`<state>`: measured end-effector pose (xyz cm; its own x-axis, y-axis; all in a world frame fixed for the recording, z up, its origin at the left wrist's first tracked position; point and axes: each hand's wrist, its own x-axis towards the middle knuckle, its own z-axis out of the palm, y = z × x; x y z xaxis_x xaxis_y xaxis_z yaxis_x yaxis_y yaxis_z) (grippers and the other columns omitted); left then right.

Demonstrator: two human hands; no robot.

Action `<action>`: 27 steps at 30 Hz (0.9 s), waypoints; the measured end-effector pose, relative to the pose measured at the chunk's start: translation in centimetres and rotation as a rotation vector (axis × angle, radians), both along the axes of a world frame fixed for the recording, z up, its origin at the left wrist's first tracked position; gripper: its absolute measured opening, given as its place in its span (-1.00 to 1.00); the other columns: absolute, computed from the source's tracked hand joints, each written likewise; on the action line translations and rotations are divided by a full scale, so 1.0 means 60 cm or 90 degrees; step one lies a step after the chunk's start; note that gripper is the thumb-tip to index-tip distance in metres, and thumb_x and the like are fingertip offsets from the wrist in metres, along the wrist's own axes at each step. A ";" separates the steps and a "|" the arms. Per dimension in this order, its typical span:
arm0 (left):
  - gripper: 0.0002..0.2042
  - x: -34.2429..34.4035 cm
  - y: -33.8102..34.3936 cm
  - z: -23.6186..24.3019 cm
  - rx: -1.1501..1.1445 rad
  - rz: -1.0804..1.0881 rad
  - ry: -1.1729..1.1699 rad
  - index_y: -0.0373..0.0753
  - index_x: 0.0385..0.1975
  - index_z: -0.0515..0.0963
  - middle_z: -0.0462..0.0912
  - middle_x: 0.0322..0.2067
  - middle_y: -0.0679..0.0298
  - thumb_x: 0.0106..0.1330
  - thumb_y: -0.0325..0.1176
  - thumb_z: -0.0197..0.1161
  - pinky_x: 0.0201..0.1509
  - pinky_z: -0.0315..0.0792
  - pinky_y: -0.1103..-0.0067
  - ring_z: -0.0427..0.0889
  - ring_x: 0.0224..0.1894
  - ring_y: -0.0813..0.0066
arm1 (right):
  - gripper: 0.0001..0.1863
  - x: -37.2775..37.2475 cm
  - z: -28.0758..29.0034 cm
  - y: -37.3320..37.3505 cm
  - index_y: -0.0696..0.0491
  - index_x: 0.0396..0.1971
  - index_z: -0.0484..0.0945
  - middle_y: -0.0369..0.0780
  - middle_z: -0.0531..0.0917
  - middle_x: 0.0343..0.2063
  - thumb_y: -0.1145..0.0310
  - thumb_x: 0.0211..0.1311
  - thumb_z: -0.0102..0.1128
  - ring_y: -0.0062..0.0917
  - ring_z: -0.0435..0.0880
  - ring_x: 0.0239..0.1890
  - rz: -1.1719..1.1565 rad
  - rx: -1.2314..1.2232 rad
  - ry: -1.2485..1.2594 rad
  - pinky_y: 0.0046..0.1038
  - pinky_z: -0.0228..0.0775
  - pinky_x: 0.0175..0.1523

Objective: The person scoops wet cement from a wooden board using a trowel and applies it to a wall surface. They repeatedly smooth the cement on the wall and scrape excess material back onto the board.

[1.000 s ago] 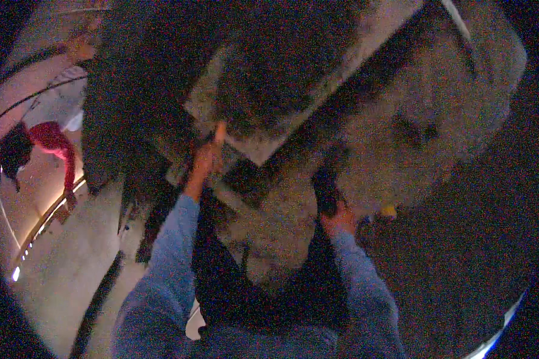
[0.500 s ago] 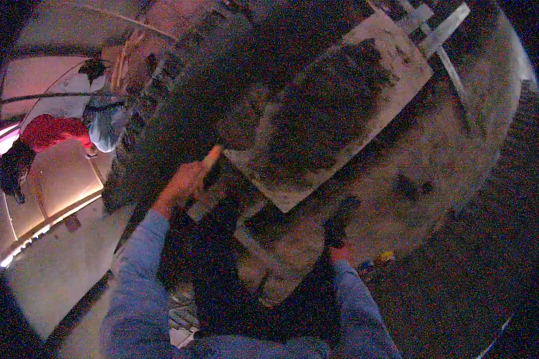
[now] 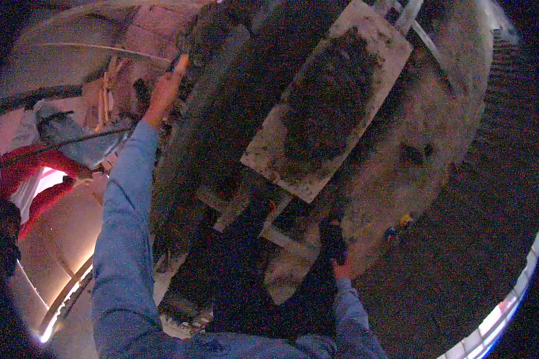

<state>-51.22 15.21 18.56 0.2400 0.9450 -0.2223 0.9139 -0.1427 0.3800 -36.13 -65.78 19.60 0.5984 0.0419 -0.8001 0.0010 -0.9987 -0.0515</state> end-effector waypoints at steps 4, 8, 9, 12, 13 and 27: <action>-0.46 0.059 0.015 -0.028 0.089 -0.040 0.038 -0.33 -0.08 0.57 0.66 -0.19 -0.15 0.39 0.07 -0.09 -0.05 0.47 0.11 0.62 -0.11 -0.21 | -0.25 -0.041 -0.028 -0.042 0.14 0.13 0.41 -0.03 0.57 0.01 -0.05 0.04 0.39 -0.14 0.56 0.06 0.027 -0.072 0.015 -0.22 0.38 0.18; -0.49 0.122 0.042 -0.005 0.062 -0.045 0.131 -0.31 -0.07 0.57 0.66 -0.15 -0.12 0.41 0.05 -0.09 -0.05 0.47 0.07 0.63 -0.12 -0.20 | -0.25 0.013 -0.060 -0.041 0.15 0.17 0.40 -0.01 0.57 0.06 0.02 0.05 0.39 -0.13 0.54 0.10 0.081 -0.139 0.011 -0.21 0.42 0.17; -0.50 0.129 0.058 0.007 0.042 -0.035 0.154 -0.30 -0.07 0.57 0.66 -0.15 -0.12 0.41 0.05 -0.09 -0.05 0.47 0.06 0.63 -0.12 -0.20 | -0.24 0.025 -0.066 -0.027 0.15 0.18 0.40 0.00 0.56 0.07 0.04 0.04 0.40 -0.13 0.54 0.12 0.100 -0.193 0.017 -0.20 0.42 0.17; -0.53 0.167 0.054 0.023 0.123 -0.084 0.204 -0.29 -0.01 0.52 0.66 -0.20 -0.14 0.43 0.00 -0.08 -0.10 0.47 0.03 0.64 -0.15 -0.19 | -0.22 0.054 -0.066 -0.006 0.18 0.18 0.41 0.04 0.55 0.09 0.06 -0.02 0.43 -0.09 0.54 0.11 -0.046 -0.061 0.076 -0.19 0.41 0.19; -0.52 0.161 0.034 0.019 0.179 -0.121 0.131 -0.27 0.01 0.50 0.66 -0.24 -0.14 0.42 0.03 -0.06 -0.11 0.49 0.05 0.64 -0.20 -0.20 | -0.22 0.055 -0.072 -0.041 0.18 0.17 0.42 0.04 0.57 0.06 0.08 -0.03 0.44 -0.10 0.56 0.10 0.010 -0.076 0.014 -0.20 0.41 0.19; -0.65 -0.089 -0.322 0.080 0.132 0.003 0.062 -0.19 0.08 0.43 0.62 -0.19 -0.06 0.32 -0.27 0.20 -0.15 0.45 0.10 0.61 -0.17 -0.12 | -0.30 -0.049 -0.045 -0.130 0.12 0.13 0.46 -0.04 0.61 0.04 0.13 -0.03 0.45 -0.16 0.59 0.06 0.072 -0.051 -0.045 -0.22 0.37 0.22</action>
